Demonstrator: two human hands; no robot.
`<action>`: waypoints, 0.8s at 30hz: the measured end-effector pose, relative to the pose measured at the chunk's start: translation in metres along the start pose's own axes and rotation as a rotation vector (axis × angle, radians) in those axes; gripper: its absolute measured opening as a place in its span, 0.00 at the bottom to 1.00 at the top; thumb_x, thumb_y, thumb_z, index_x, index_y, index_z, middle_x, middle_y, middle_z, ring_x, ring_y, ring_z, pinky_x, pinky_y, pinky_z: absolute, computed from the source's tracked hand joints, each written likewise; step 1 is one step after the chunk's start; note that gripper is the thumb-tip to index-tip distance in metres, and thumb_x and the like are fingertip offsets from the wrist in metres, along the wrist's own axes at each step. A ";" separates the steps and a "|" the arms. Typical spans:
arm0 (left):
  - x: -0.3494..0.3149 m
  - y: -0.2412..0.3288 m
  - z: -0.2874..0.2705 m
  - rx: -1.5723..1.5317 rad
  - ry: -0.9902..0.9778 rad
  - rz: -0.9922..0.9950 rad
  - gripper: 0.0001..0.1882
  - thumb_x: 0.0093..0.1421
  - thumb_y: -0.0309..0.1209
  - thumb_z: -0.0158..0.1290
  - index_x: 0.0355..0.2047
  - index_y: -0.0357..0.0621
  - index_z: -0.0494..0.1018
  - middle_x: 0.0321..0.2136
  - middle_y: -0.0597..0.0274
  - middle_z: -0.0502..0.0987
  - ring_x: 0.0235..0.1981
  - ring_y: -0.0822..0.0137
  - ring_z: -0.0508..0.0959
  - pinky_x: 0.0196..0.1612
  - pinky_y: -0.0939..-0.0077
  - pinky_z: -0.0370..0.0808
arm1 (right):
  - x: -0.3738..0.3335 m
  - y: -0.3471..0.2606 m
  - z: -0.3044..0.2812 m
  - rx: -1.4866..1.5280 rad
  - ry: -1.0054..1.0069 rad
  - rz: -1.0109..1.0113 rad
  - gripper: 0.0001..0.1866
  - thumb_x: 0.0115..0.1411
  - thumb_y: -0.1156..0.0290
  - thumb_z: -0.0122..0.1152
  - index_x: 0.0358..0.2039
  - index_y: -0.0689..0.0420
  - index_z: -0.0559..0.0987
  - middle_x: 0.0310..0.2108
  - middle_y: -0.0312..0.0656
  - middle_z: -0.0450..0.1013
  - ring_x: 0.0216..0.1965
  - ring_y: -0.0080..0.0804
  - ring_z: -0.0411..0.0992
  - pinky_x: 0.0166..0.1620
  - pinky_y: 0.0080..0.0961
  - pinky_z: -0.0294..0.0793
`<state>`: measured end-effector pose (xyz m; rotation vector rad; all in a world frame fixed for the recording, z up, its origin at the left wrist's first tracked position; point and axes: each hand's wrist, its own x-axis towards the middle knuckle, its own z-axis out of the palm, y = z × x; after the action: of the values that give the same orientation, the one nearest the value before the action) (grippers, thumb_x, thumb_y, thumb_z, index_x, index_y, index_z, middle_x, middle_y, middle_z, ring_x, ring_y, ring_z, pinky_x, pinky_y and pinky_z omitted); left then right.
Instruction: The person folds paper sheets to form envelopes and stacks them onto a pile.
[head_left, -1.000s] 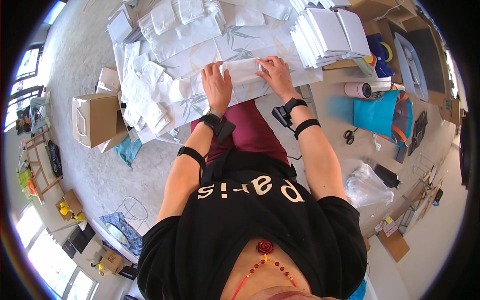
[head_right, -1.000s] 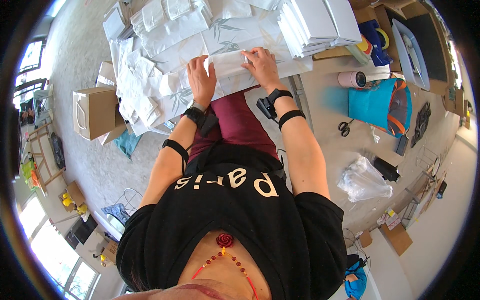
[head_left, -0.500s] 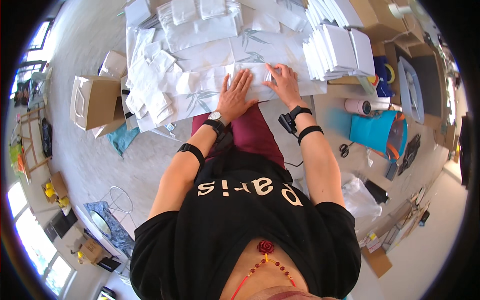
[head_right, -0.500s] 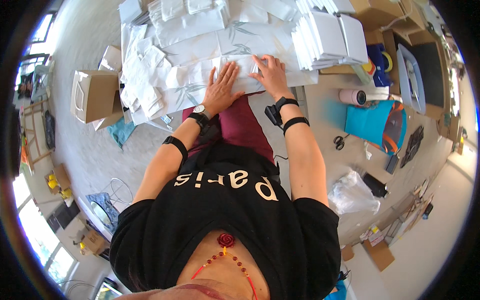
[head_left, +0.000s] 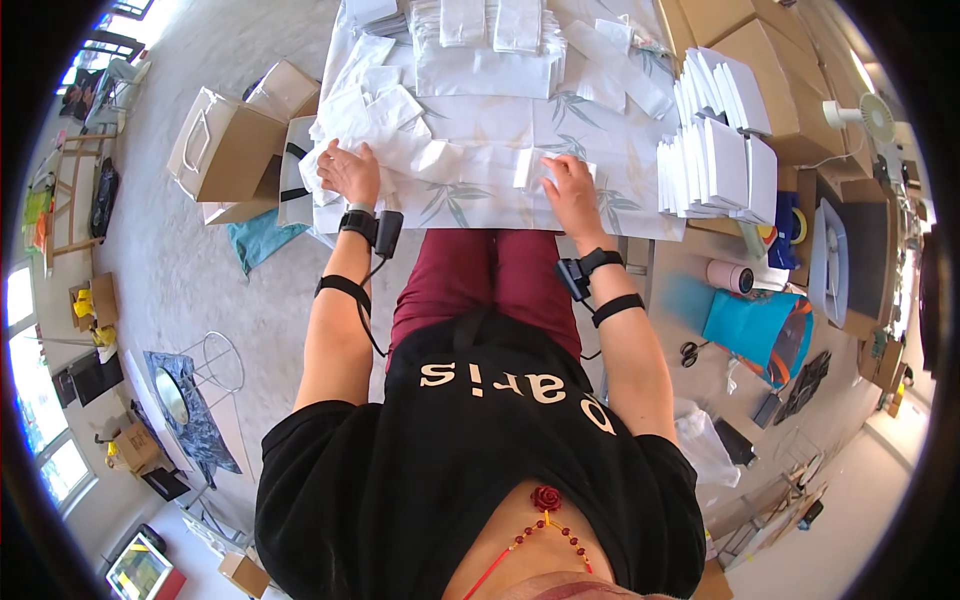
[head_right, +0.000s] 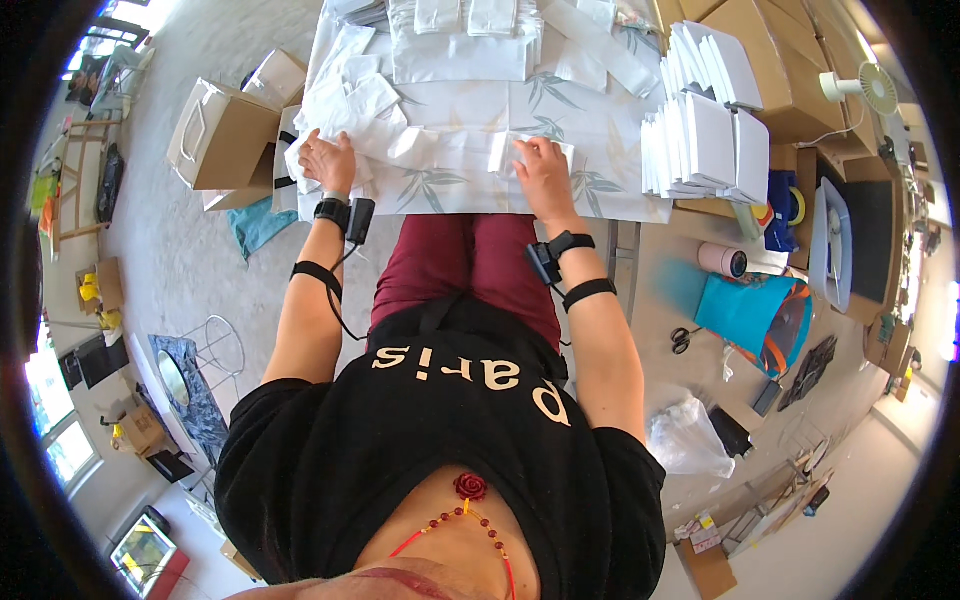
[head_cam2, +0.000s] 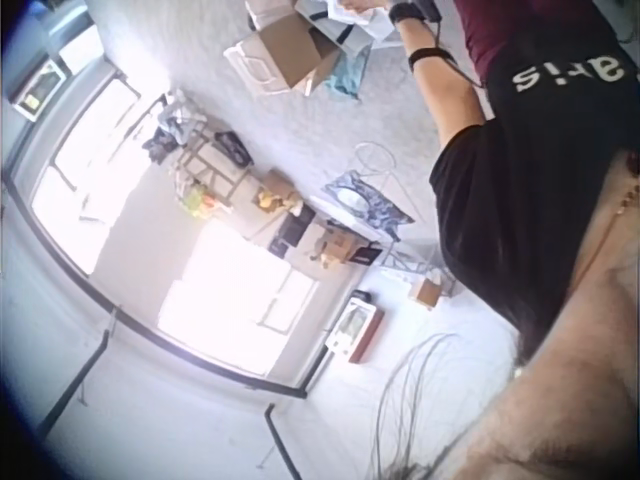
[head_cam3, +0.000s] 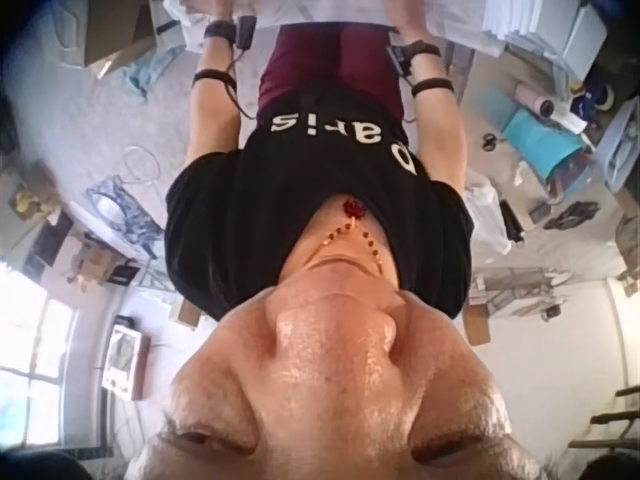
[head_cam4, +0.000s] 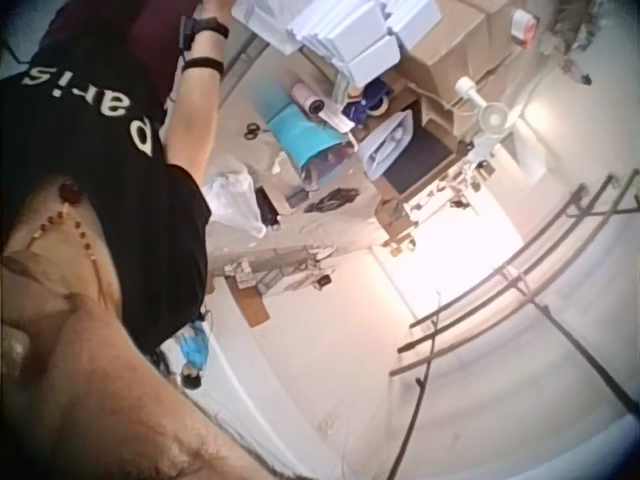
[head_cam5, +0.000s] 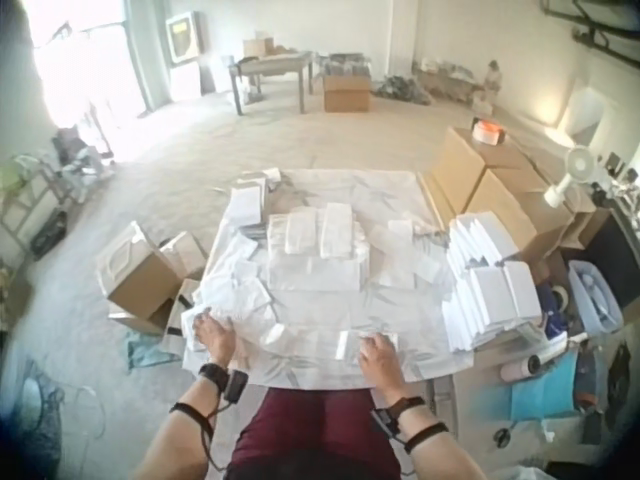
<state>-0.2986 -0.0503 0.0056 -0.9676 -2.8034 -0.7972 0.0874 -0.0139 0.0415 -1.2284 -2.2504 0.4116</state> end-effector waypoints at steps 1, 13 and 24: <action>0.006 -0.005 0.001 0.012 -0.014 -0.036 0.31 0.56 0.40 0.66 0.58 0.45 0.70 0.57 0.47 0.69 0.62 0.45 0.64 0.64 0.45 0.58 | 0.000 -0.001 0.003 0.012 -0.025 0.029 0.22 0.58 0.73 0.69 0.54 0.54 0.80 0.48 0.44 0.72 0.50 0.46 0.72 0.54 0.42 0.73; 0.005 0.021 -0.031 -0.568 -0.056 0.129 0.11 0.62 0.34 0.64 0.40 0.41 0.79 0.38 0.52 0.81 0.43 0.57 0.80 0.51 0.62 0.76 | 0.012 -0.013 0.006 0.182 -0.044 0.107 0.22 0.59 0.70 0.71 0.54 0.59 0.80 0.46 0.47 0.75 0.49 0.48 0.75 0.53 0.40 0.76; -0.118 0.175 -0.096 -0.956 -0.210 0.462 0.25 0.53 0.22 0.66 0.52 0.41 0.74 0.36 0.58 0.80 0.38 0.59 0.80 0.45 0.62 0.76 | 0.094 -0.120 -0.053 0.725 -0.013 0.458 0.22 0.63 0.58 0.68 0.41 0.68 0.81 0.34 0.48 0.82 0.36 0.31 0.82 0.38 0.27 0.82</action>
<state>-0.1097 -0.0472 0.1404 -1.7806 -2.0793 -2.0789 -0.0043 0.0012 0.1740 -1.2959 -1.5583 1.2717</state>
